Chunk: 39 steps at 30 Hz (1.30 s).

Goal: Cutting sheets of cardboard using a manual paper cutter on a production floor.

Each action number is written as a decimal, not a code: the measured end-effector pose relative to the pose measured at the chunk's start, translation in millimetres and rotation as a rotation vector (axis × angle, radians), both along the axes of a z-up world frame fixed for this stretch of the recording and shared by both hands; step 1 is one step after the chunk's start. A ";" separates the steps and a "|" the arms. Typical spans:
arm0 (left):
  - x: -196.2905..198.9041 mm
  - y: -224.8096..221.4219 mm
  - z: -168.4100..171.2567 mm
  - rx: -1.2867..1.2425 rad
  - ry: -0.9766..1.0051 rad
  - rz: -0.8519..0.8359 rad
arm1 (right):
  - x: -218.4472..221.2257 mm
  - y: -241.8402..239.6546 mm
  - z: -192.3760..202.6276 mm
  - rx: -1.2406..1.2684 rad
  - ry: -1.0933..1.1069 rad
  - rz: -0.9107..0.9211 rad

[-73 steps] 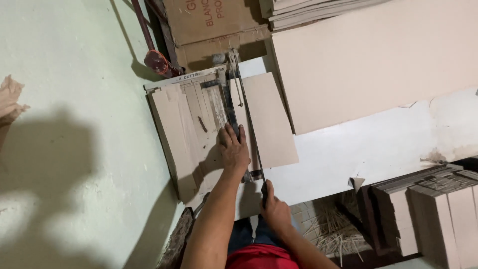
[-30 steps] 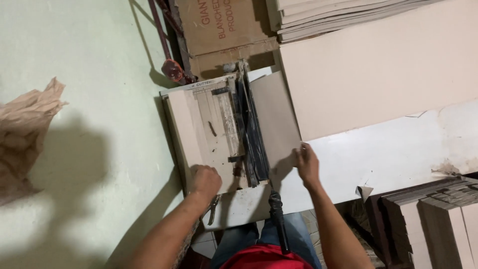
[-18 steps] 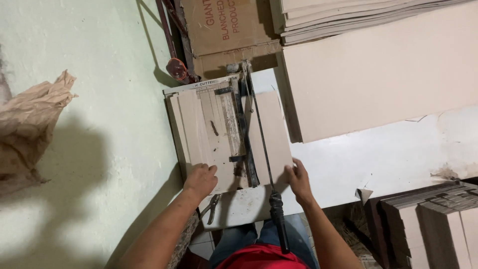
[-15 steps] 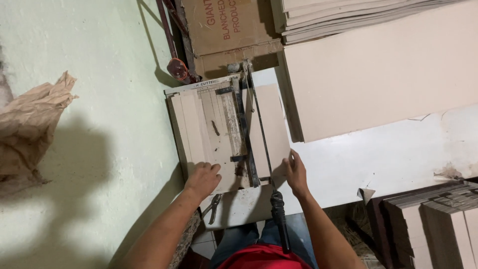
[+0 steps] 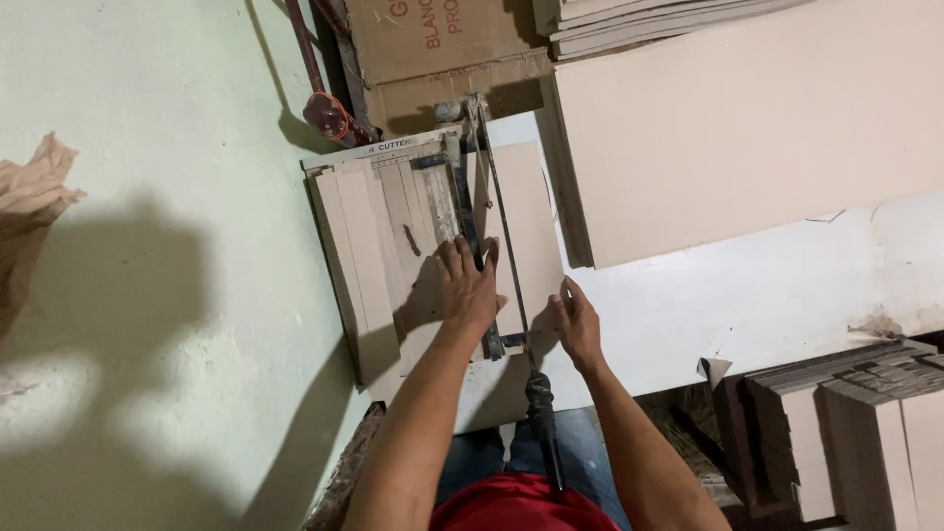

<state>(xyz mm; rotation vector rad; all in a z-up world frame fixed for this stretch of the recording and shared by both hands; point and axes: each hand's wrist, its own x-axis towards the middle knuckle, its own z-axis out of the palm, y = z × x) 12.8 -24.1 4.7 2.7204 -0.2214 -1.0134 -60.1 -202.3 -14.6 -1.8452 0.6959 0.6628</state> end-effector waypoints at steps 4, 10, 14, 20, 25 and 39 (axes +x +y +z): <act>5.8 -9.2 0.3 0.180 0.118 -0.015 | 3.3 -3.6 -8.7 -0.055 -0.020 0.056; 3.2 -11.8 -32.1 0.247 0.142 -0.033 | 5.7 -13.6 4.0 -0.479 0.027 0.530; 2.5 -12.7 -38.7 0.276 0.175 -0.032 | -36.5 12.2 111.2 -0.345 0.065 0.647; 8.1 -17.3 -39.6 0.351 0.228 -0.065 | -120.3 51.8 60.4 -0.378 0.062 0.657; 6.7 -15.8 -40.2 0.322 0.210 -0.085 | -155.9 38.9 -55.4 -0.417 -0.059 0.603; -18.4 -7.8 -45.1 0.215 0.066 -0.852 | -31.5 12.9 161.5 -0.034 0.296 0.515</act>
